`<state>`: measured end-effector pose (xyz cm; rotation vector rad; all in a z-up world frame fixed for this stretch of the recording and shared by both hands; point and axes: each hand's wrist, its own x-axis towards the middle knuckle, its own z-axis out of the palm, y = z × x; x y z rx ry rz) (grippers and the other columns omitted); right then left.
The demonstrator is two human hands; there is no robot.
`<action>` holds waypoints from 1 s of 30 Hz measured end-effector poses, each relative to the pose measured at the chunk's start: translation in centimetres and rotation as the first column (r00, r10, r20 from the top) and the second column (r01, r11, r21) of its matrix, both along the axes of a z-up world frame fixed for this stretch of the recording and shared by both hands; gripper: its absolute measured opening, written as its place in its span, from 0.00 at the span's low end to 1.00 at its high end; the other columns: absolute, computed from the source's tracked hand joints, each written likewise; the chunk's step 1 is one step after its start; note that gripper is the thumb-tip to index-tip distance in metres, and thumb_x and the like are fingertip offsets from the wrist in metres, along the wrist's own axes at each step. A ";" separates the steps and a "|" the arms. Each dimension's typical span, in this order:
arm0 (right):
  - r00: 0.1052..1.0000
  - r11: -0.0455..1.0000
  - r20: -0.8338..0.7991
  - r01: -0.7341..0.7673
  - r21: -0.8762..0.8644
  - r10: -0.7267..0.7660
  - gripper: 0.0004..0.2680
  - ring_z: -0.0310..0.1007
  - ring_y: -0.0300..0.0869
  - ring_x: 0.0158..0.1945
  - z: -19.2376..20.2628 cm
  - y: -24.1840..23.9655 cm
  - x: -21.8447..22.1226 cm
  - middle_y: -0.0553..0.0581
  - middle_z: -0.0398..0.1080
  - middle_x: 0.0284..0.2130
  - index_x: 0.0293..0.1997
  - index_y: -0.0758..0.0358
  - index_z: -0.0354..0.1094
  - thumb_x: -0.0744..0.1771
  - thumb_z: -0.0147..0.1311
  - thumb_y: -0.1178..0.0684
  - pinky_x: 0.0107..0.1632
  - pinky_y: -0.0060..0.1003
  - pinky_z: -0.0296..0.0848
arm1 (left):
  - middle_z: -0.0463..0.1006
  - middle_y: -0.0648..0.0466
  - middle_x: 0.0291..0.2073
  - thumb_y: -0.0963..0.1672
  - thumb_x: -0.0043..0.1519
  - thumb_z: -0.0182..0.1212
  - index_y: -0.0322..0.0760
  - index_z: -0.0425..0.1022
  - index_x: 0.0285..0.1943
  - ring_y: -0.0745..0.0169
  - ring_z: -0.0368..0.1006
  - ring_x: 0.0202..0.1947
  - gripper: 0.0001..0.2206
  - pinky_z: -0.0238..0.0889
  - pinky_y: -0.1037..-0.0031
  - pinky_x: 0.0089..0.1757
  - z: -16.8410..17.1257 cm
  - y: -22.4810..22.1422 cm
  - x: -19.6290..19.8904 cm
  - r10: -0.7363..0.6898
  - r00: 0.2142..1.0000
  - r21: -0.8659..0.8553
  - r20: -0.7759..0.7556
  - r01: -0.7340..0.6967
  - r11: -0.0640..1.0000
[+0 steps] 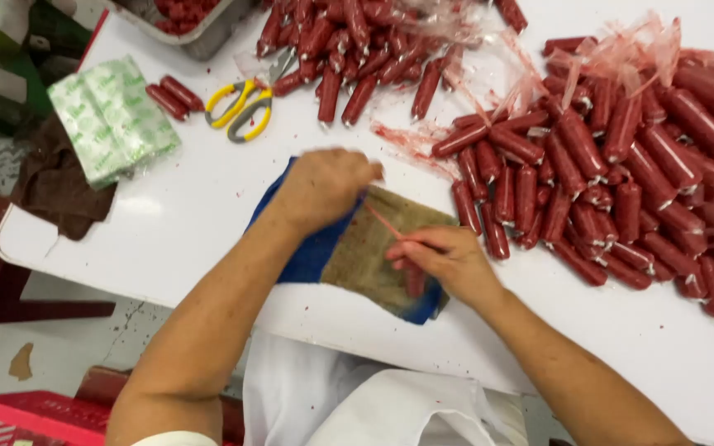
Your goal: Manually twisting and tying off individual sausage links from a continuous casing at a high production pace.
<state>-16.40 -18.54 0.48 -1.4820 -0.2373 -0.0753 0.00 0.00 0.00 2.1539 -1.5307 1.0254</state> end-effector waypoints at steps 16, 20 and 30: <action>0.890 0.667 -0.215 0.124 -0.735 -0.402 0.11 0.80 0.37 0.47 7.0 -7.0 0.7 0.45 0.79 0.47 0.55 0.46 0.74 0.67 0.52 0.51 0.50 0.34 0.82 | 0.75 0.57 0.23 0.45 0.61 0.65 0.41 0.79 0.42 0.70 0.63 0.20 0.06 0.55 0.77 0.25 2.5 -2.5 3.1 0.090 -0.256 0.173 -0.962 -0.320 0.932; 0.963 0.997 -0.267 -0.021 0.076 0.040 0.22 0.73 0.48 0.57 1.8 -1.8 3.5 0.61 0.72 0.54 0.67 0.58 0.58 0.66 0.55 0.45 0.61 0.43 0.71 | 0.78 0.49 0.27 0.44 0.58 0.64 0.38 0.75 0.51 0.62 0.72 0.22 0.13 0.64 0.73 0.26 3.2 0.9 -5.1 -0.388 -0.605 -0.252 -0.695 -0.301 0.920; 0.916 0.815 0.030 0.339 0.471 -0.399 0.12 0.70 0.42 0.42 8.7 -1.8 0.4 0.52 0.70 0.39 0.67 0.62 0.58 0.74 0.37 0.55 0.56 0.43 0.73 | 0.75 0.63 0.28 0.51 0.58 0.65 0.46 0.82 0.44 0.74 0.69 0.32 0.11 0.59 0.82 0.36 5.6 2.3 -11.9 -0.014 -0.095 -0.007 -0.995 -0.077 0.997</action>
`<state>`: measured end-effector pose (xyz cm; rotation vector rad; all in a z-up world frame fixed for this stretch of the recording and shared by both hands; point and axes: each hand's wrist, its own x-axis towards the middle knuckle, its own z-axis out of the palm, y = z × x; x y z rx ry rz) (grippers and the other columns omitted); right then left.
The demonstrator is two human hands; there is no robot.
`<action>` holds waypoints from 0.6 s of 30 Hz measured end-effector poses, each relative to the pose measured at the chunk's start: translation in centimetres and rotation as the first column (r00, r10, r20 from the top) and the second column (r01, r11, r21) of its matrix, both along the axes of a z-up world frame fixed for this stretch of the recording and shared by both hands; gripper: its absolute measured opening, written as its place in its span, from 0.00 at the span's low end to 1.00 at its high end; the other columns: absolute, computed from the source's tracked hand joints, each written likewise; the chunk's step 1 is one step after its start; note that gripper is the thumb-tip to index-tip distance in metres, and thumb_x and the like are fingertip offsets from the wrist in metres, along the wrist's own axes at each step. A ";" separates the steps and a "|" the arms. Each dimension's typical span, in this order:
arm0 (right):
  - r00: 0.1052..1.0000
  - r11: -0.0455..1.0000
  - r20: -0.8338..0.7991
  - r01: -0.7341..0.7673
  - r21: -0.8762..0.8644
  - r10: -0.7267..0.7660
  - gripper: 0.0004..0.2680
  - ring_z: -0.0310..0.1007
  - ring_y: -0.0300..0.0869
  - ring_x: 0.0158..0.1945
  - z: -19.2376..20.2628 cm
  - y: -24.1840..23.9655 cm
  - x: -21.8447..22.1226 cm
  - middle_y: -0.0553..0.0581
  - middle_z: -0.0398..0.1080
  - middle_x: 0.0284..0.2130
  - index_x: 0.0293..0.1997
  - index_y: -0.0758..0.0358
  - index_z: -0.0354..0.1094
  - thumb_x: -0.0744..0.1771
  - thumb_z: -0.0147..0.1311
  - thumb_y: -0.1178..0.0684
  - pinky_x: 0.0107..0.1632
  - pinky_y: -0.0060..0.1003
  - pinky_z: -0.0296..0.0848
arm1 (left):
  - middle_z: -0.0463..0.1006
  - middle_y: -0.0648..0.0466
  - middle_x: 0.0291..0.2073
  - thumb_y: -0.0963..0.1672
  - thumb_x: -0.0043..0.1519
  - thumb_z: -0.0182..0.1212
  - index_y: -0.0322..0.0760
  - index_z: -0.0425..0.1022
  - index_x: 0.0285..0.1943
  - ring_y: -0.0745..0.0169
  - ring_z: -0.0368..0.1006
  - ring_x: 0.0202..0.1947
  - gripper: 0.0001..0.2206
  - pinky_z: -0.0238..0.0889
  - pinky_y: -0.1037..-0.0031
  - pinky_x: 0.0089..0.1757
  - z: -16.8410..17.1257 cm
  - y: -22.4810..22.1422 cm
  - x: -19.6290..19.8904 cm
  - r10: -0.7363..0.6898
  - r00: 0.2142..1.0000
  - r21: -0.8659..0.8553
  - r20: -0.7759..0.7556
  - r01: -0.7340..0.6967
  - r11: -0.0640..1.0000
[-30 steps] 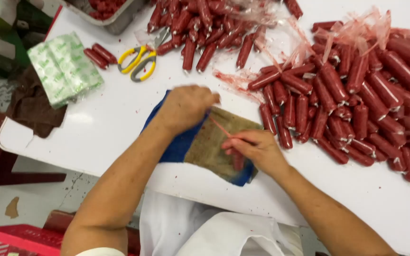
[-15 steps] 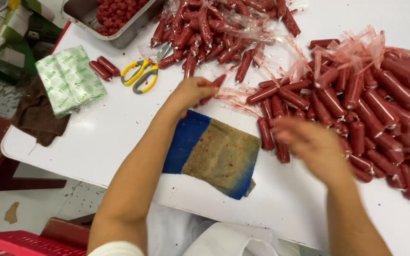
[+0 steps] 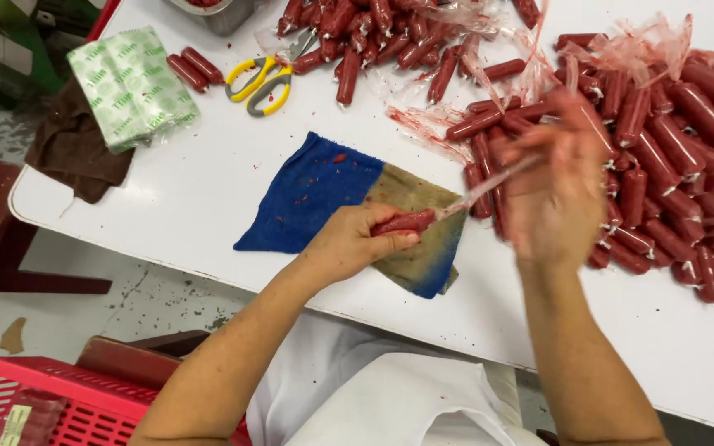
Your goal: Manually twisting and tying off individual sausage links from a continuous casing at a high production pace.
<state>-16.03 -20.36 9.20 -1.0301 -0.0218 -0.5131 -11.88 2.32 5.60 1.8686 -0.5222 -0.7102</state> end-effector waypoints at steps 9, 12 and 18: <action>0.952 -0.592 0.131 0.276 -0.757 0.277 0.12 0.66 0.50 0.41 1.7 2.5 -3.0 0.53 0.65 0.31 0.55 0.65 0.68 0.67 0.43 0.60 0.69 0.75 0.42 | 0.63 0.64 0.18 0.48 0.63 0.61 0.45 0.71 0.28 0.73 0.57 0.20 0.11 0.52 0.77 0.24 1.1 0.5 -1.9 -0.053 0.993 -0.149 -0.102 0.037 0.988; 0.943 -0.615 0.167 0.314 -0.723 0.286 0.10 0.65 0.49 0.37 1.3 2.9 -3.1 0.50 0.63 0.30 0.45 0.59 0.67 0.63 0.44 0.64 0.71 0.64 0.46 | 0.66 0.60 0.15 0.48 0.62 0.61 0.45 0.65 0.24 0.72 0.59 0.18 0.14 0.55 0.76 0.22 1.0 0.9 -2.1 -0.049 0.995 -0.123 -0.088 0.038 0.992; 0.932 -0.521 0.051 0.245 -0.817 0.358 0.06 0.66 0.49 0.37 1.3 3.6 -1.7 0.53 0.63 0.26 0.41 0.62 0.68 0.67 0.44 0.56 0.68 0.72 0.43 | 0.68 0.60 0.15 0.50 0.63 0.61 0.47 0.68 0.28 0.73 0.62 0.18 0.13 0.54 0.76 0.23 -0.7 2.3 -1.4 -0.074 0.996 -0.131 -0.042 0.068 0.989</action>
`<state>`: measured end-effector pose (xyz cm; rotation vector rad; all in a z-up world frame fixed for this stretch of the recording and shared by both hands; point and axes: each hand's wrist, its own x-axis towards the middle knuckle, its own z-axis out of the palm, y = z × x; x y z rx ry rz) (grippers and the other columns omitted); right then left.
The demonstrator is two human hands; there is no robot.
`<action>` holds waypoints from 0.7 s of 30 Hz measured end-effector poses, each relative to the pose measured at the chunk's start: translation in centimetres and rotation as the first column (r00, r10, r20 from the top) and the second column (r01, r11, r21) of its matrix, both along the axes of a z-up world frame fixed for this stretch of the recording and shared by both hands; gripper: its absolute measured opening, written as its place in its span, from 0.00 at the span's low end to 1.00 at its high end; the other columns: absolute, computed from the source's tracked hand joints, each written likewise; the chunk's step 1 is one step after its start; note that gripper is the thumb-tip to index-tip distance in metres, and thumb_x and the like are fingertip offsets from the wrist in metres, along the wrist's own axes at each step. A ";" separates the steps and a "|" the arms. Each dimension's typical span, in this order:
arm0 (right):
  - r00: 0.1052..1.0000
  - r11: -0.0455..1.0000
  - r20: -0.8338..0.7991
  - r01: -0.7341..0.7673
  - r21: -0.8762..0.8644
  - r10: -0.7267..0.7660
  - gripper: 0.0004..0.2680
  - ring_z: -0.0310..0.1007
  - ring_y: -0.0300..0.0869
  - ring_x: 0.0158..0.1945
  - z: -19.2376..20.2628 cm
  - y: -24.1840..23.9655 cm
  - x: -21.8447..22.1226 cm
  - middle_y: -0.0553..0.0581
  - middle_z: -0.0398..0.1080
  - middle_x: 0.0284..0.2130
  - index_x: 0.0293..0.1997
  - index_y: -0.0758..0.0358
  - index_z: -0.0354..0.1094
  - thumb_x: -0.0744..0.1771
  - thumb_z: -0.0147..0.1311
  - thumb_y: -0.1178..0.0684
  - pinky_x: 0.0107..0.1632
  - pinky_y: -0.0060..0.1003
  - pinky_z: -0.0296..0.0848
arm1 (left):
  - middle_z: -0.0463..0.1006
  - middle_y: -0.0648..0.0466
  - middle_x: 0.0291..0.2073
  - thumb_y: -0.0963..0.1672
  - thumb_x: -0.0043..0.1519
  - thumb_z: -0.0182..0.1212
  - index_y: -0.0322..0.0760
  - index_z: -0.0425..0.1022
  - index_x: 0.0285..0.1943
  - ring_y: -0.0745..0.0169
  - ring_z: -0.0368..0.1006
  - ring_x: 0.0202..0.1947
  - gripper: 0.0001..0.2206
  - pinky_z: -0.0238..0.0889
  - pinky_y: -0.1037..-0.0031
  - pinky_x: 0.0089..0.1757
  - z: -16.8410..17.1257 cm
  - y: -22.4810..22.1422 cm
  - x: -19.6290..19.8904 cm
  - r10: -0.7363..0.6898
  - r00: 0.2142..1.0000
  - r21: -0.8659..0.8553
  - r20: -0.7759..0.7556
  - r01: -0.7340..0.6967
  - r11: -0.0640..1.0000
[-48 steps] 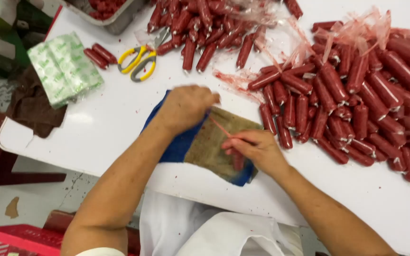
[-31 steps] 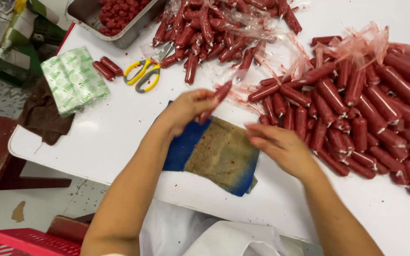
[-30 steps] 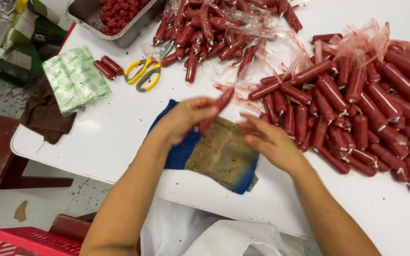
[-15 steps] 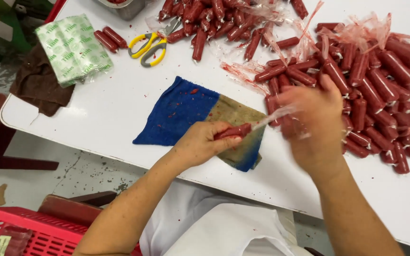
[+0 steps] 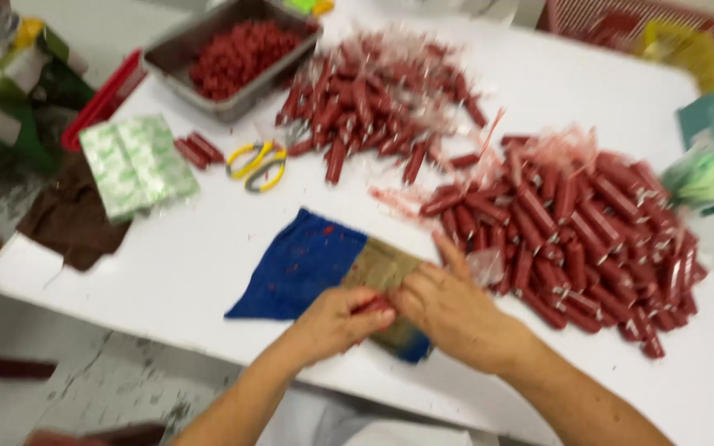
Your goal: Manually twisting and tying off individual sausage links from a continuous casing at a high production pace.
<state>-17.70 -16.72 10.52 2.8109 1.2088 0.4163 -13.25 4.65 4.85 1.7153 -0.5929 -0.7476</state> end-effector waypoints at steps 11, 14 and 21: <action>0.925 0.952 0.226 -0.288 -0.103 0.305 0.09 0.64 0.47 0.60 -1.3 0.5 2.9 0.49 0.68 0.41 0.41 0.52 0.67 0.69 0.37 0.60 0.69 0.71 0.42 | 0.81 0.56 0.43 0.48 0.47 0.71 0.46 0.69 0.55 0.64 0.77 0.41 0.26 0.67 0.74 0.44 -2.0 -1.1 -0.2 0.136 0.980 0.032 0.147 -0.142 0.989; 0.896 0.930 0.253 -0.341 -0.139 0.366 0.10 0.60 0.46 0.72 0.5 -0.9 2.9 0.45 0.69 0.47 0.43 0.45 0.66 0.72 0.36 0.56 0.68 0.74 0.36 | 0.75 0.60 0.29 0.46 0.58 0.63 0.46 0.69 0.37 0.67 0.69 0.30 0.06 0.62 0.71 0.36 -1.1 1.0 -1.2 -0.017 0.984 0.081 0.175 0.003 0.997; 0.914 0.915 0.058 -0.399 -0.062 0.402 0.06 0.54 0.49 0.73 1.3 0.5 5.4 0.46 0.68 0.48 0.43 0.49 0.69 0.72 0.43 0.50 0.68 0.74 0.31 | 0.71 0.63 0.55 0.52 0.51 0.70 0.47 0.40 0.80 0.74 0.67 0.49 0.49 0.60 0.86 0.52 -1.4 5.0 2.0 -0.249 0.969 0.065 0.005 0.248 0.967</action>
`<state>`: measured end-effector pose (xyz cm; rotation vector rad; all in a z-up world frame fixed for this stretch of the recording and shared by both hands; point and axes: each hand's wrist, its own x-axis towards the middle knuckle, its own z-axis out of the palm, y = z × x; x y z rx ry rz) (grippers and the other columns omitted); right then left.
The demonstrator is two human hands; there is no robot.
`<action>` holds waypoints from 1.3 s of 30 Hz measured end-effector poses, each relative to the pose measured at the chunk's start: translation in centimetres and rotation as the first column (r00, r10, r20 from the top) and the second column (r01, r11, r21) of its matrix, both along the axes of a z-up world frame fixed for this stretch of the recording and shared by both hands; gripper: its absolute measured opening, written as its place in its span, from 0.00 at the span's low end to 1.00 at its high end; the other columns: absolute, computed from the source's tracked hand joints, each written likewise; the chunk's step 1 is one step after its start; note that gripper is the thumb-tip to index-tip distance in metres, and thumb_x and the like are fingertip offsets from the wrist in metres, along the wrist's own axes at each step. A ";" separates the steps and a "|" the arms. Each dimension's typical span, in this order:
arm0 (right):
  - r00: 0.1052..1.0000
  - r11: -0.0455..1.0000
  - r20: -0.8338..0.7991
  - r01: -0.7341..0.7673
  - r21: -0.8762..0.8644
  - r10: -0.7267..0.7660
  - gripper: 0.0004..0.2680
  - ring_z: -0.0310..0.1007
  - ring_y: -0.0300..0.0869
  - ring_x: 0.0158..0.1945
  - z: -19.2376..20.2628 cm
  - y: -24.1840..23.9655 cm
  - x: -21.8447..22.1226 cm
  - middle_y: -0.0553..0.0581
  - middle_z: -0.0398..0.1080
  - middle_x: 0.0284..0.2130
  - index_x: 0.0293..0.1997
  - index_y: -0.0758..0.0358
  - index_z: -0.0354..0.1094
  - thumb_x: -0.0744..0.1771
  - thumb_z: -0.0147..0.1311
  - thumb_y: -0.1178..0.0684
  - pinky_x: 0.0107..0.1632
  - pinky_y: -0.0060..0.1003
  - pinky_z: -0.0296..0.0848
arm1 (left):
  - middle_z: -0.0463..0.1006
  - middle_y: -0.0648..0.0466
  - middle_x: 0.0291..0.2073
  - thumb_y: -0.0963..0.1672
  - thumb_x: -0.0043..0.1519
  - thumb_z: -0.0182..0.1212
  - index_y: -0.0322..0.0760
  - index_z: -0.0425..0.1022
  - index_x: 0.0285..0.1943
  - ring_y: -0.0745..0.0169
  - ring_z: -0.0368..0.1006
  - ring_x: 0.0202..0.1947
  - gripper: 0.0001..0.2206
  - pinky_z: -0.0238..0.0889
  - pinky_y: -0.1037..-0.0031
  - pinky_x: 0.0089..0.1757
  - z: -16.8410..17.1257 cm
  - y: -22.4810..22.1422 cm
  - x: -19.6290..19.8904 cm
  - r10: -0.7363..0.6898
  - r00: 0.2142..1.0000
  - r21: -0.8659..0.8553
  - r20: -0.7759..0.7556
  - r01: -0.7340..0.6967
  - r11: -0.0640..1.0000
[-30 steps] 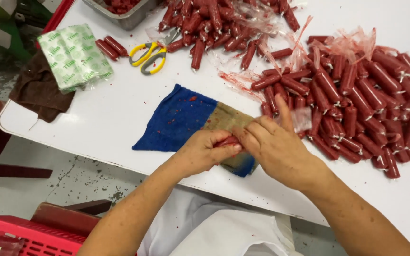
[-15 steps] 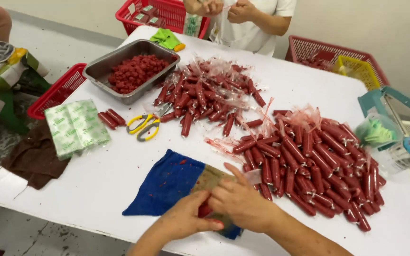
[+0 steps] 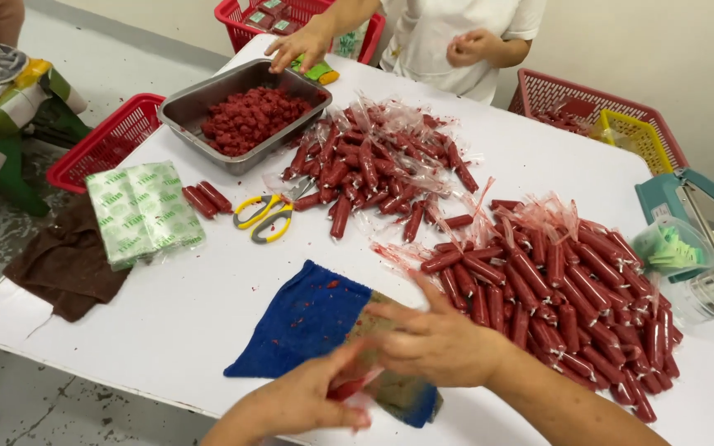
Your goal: Manually twisting and tying off individual sausage links from a continuous casing at a high production pace.
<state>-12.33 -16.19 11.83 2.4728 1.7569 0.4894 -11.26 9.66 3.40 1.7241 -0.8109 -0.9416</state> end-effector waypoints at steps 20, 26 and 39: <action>0.880 0.561 -0.122 0.394 0.728 -0.460 0.10 0.64 0.56 0.64 -0.2 14.2 30.6 0.63 0.55 0.58 0.54 0.49 0.62 0.69 0.46 0.59 0.69 0.75 0.28 | 0.74 0.62 0.30 0.48 0.70 0.49 0.43 0.76 0.43 0.71 0.67 0.28 0.11 0.61 0.79 0.33 1.7 6.4 3.0 0.411 0.909 -0.286 0.070 -0.377 0.881; 0.715 0.865 -0.696 0.387 0.321 -0.061 0.16 0.34 0.59 0.76 -7.3 13.5 23.1 0.59 0.37 0.74 0.62 0.49 0.69 0.68 0.41 0.51 0.69 0.72 0.31 | 0.72 0.51 0.33 0.46 0.65 0.56 0.46 0.80 0.43 0.49 0.70 0.30 0.07 0.62 0.63 0.35 1.4 5.0 9.5 0.665 0.280 -0.432 0.693 -0.577 0.693; 0.607 0.615 -0.715 0.427 0.663 0.348 0.12 0.70 0.57 0.33 -9.8 0.8 7.1 0.71 0.68 0.33 0.41 0.76 0.69 0.68 0.43 0.53 0.43 0.56 0.69 | 0.76 0.56 0.23 0.41 0.65 0.59 0.40 0.81 0.39 0.72 0.68 0.23 0.05 0.68 0.81 0.29 4.5 -3.2 6.8 0.620 0.784 -0.707 0.042 -0.415 0.572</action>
